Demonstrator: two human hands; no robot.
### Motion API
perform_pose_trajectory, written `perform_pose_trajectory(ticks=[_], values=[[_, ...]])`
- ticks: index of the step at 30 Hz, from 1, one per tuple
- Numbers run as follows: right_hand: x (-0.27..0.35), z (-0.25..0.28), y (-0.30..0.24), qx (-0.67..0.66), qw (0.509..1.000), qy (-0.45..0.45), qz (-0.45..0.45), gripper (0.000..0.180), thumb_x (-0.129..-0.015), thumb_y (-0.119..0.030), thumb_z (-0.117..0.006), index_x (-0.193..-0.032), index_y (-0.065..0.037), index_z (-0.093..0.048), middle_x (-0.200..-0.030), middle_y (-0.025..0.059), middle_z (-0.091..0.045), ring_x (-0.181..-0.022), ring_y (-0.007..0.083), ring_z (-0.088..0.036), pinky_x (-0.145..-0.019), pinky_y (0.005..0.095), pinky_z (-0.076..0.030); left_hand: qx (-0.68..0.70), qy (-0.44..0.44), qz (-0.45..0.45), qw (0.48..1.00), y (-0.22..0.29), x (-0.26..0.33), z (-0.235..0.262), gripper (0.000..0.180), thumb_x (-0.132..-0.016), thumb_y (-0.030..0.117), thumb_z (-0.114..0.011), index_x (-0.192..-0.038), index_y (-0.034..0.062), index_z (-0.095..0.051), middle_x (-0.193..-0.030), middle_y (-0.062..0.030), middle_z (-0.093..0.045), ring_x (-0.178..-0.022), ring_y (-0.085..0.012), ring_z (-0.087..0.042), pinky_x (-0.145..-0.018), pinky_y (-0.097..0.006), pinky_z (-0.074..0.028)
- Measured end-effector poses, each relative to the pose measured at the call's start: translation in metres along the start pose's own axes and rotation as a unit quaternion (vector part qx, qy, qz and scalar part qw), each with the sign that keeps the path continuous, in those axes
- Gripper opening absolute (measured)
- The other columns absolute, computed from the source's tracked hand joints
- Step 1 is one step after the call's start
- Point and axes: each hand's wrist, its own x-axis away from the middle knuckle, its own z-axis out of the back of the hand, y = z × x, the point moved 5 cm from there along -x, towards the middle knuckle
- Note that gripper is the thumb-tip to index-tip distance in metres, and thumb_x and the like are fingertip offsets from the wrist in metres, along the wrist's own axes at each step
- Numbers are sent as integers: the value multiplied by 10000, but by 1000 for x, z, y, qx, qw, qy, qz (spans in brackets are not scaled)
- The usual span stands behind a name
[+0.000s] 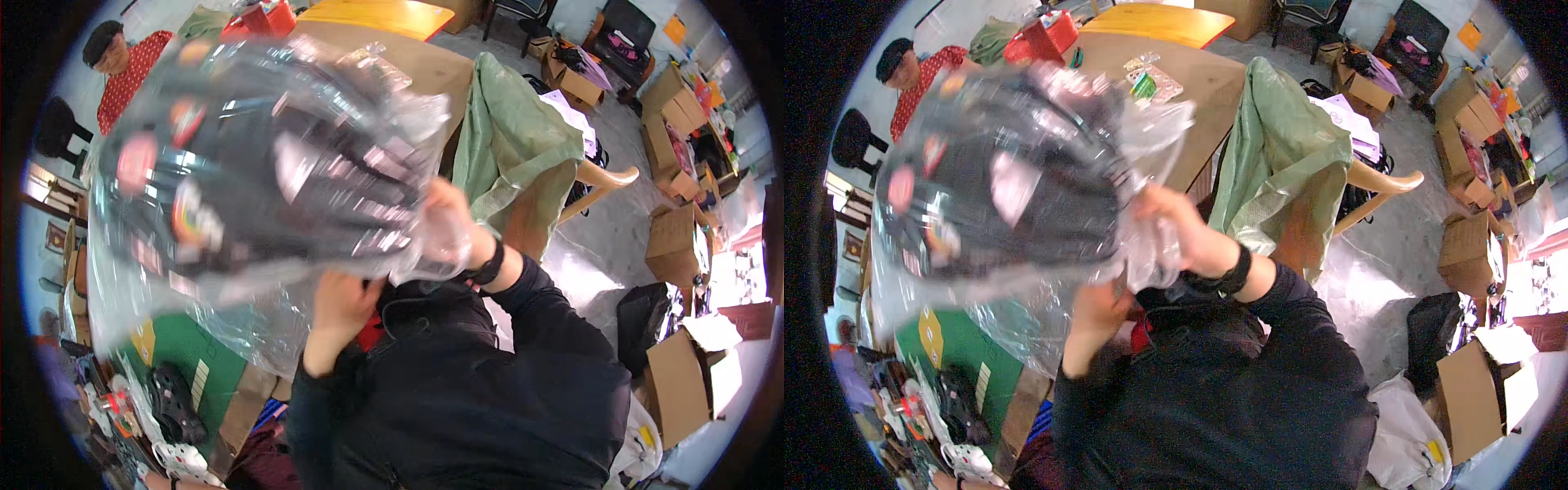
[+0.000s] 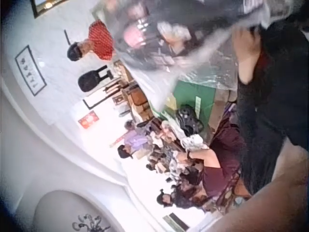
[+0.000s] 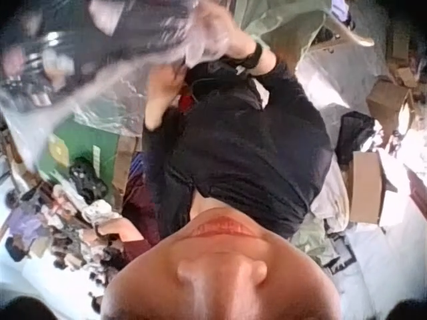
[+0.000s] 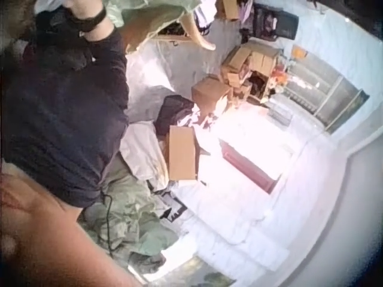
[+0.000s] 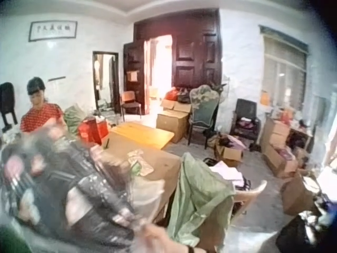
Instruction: The recorder packages pairs of shoes into plastic bags and then places the bags into larger storage sacks.
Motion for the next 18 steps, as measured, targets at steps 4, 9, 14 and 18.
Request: perform_pose_trajectory(ticks=[4,9,14,18], values=[[19,68,-65,209,945,89,234,207,-866,-254,-544,-862,-47,-545,-843,92,-582,-778,195,-598,-689,325,-505,215,-9,-86,973,17,-79,-77,347,-945,290,-530,-1228,93,-571,-1239,-228,-541,-1088,-421,-541,-895,-460,-454],[57,60,-123,190,919,92,333,313,-790,-80,-514,-1099,-31,-534,-931,89,-588,-821,225,-606,-733,359,-526,137,-210,-80,965,14,-124,-156,318,-912,318,-569,-1122,96,-655,-988,-297,-632,-1027,-453,-586,-893,-467,-482],[94,82,-159,331,797,285,417,654,-724,-43,-531,-1363,15,-398,-1087,81,-549,-936,173,-537,-857,283,-434,95,-49,-41,993,-15,-122,-187,277,-822,185,-613,-1044,22,-644,-931,-231,-628,-883,-404,-609,-763,-483,-500],[129,111,-180,467,700,385,380,704,-710,-126,-601,-1370,46,-426,-1147,160,-578,-1009,213,-554,-907,291,-423,132,27,51,990,-7,-118,-163,280,-789,55,-587,-1061,15,-639,-981,-192,-618,-934,-379,-599,-803,-466,-475]])
